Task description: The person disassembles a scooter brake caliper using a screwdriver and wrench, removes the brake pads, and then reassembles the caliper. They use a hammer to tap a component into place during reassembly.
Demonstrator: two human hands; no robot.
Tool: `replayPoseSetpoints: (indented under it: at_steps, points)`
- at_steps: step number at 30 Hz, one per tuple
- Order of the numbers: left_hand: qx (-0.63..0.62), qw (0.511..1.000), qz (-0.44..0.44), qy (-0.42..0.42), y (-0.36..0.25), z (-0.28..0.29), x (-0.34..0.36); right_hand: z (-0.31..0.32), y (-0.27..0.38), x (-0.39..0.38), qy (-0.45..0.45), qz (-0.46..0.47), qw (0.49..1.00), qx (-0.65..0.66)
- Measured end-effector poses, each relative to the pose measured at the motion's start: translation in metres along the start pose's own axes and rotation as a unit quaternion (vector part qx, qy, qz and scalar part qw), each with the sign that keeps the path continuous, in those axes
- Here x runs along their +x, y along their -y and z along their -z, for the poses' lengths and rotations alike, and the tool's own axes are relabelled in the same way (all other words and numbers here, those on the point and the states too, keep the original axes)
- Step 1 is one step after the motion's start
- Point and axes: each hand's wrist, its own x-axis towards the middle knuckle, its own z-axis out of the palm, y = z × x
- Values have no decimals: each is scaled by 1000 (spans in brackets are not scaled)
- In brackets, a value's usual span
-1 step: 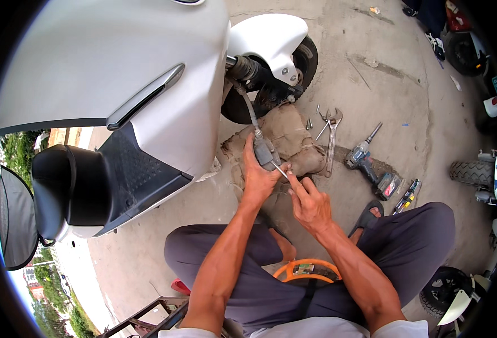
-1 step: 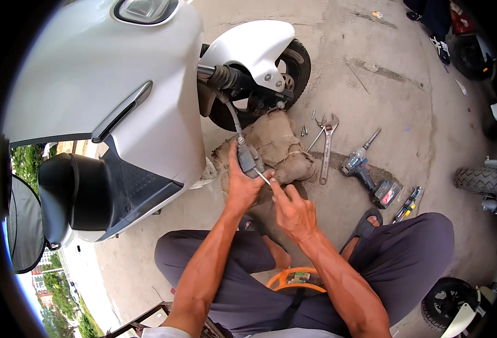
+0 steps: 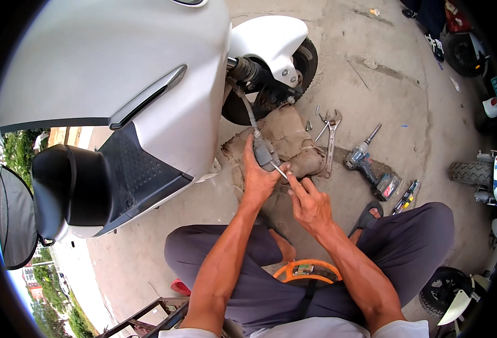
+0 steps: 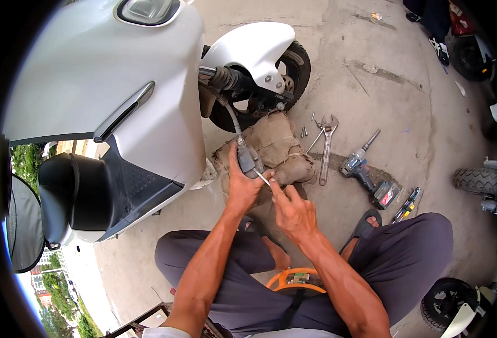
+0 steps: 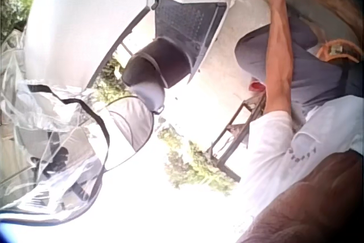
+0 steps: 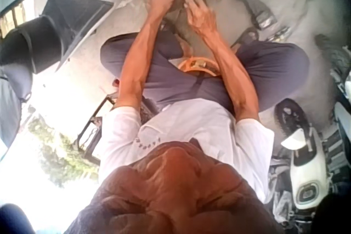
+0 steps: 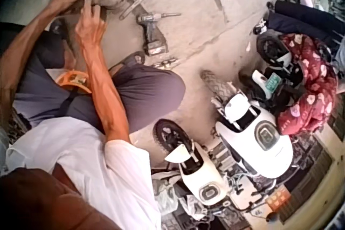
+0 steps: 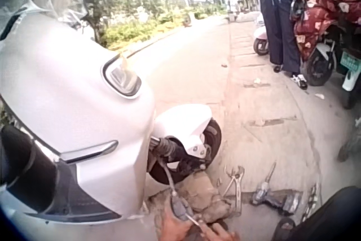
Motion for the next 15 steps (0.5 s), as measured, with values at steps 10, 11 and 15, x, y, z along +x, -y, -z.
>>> replayPoseSetpoints:
  at_steps: [10, 11, 15]
  points:
    - [-1, 998, 56, 10, -11, -7, -10, 10, 41, 6, 76, -70, 994, -27]
    - [25, 1000, 18, -5, -11, -8, -12, 6, 39, 3, 73, -73, 994, -22]
    - [19, 1000, 2, -21, -14, -6, -13, -18, 21, -4, 54, -60, 996, -20]
